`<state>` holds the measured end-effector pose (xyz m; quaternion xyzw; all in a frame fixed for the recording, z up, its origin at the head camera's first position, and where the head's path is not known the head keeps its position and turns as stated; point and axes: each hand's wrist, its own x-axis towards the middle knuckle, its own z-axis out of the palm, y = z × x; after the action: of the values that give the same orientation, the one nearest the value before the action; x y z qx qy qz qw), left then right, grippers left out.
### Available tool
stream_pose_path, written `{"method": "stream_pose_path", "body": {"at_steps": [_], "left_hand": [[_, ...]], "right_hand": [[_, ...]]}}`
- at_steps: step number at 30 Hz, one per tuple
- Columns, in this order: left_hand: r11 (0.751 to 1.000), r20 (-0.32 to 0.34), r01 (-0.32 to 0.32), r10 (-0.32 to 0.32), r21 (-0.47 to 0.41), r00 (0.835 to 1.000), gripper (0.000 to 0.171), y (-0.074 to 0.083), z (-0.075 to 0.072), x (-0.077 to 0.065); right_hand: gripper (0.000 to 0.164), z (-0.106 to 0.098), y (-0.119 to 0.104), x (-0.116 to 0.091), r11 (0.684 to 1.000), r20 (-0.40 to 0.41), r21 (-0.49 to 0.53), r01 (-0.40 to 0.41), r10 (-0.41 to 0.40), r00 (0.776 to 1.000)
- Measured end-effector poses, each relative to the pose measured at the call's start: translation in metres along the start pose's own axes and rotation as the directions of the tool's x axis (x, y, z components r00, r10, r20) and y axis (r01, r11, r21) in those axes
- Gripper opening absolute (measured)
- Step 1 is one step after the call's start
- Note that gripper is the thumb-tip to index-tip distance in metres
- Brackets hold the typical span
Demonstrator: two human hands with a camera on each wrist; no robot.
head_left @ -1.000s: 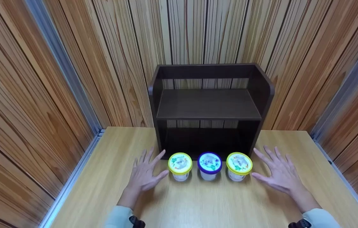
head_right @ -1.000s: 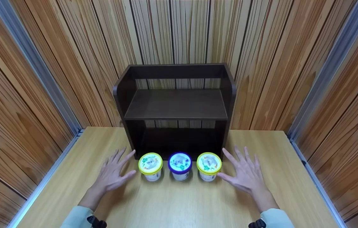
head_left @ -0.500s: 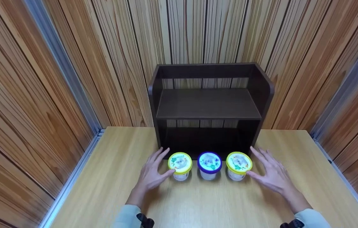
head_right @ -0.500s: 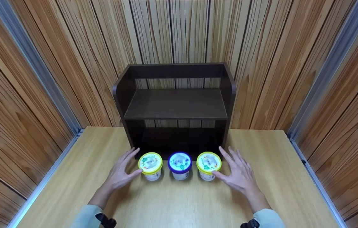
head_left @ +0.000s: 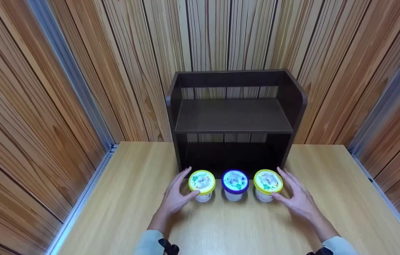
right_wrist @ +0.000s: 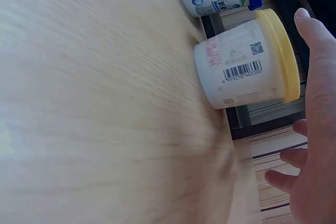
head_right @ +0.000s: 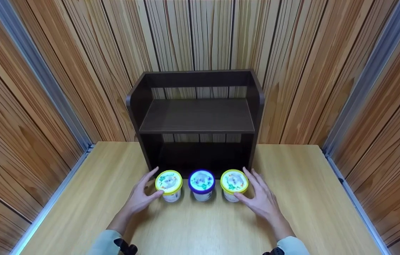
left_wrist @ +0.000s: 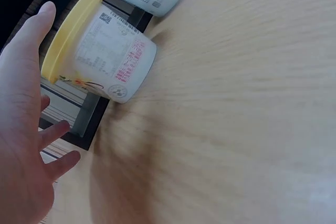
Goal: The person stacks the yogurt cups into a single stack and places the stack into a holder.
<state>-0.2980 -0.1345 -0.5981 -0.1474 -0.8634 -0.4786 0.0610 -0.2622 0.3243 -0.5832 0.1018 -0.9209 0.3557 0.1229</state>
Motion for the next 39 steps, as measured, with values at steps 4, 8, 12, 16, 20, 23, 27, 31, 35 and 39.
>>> {"method": "stream_pose_path", "body": {"at_steps": [4, 8, 12, 16, 20, 23, 27, 31, 35, 39], "left_hand": [[0.994, 0.018, 0.004, -0.002, -0.105, 1.000, 0.092, -0.003, 0.005, 0.002], [0.985, 0.025, 0.002, 0.002, -0.173, 1.000, 0.092, -0.004, 0.007, 0.002], [0.978, 0.039, 0.021, -0.014, -0.205, 0.999, 0.092, -0.006, 0.009, 0.001], [0.968, 0.046, 0.062, -0.052, -0.242, 0.998, 0.091, -0.007, 0.012, 0.000], [0.954, 0.048, 0.079, -0.068, -0.290, 0.997, 0.088, -0.008, 0.017, -0.001], [0.945, 0.055, 0.086, -0.072, -0.317, 0.996, 0.085, -0.009, 0.020, -0.001], [0.940, 0.050, 0.096, -0.084, -0.327, 0.995, 0.084, -0.009, 0.022, 0.000], [0.941, 0.043, 0.095, -0.085, -0.326, 0.995, 0.084, -0.010, 0.022, 0.002], [0.939, 0.042, 0.104, -0.096, -0.328, 0.994, 0.083, -0.010, 0.022, 0.002], [0.938, 0.039, 0.105, -0.097, -0.330, 0.995, 0.083, -0.010, 0.023, 0.001]], "right_hand": [[0.088, 0.007, 0.002, -0.002, 0.996, -0.028, 0.084, 0.007, -0.005, 1.000], [0.087, 0.012, 0.001, -0.002, 0.973, -0.020, 0.229, -0.020, 0.025, 0.999], [0.088, 0.017, -0.002, -0.001, 0.931, 0.009, 0.354, -0.086, 0.089, 0.996], [0.086, 0.022, -0.005, -0.001, 0.905, 0.006, 0.406, -0.129, 0.138, 0.990], [0.081, 0.025, -0.005, -0.001, 0.882, 0.014, 0.451, -0.139, 0.149, 0.989], [0.079, 0.027, -0.004, -0.001, 0.870, 0.021, 0.472, -0.140, 0.148, 0.989], [0.077, 0.026, -0.003, -0.001, 0.875, 0.021, 0.460, -0.151, 0.160, 0.987], [0.077, 0.026, -0.003, 0.001, 0.881, 0.021, 0.444, -0.161, 0.169, 0.985], [0.077, 0.027, -0.003, 0.001, 0.877, 0.030, 0.448, -0.175, 0.181, 0.983], [0.077, 0.027, -0.002, 0.000, 0.875, 0.041, 0.446, -0.185, 0.187, 0.981]]}}
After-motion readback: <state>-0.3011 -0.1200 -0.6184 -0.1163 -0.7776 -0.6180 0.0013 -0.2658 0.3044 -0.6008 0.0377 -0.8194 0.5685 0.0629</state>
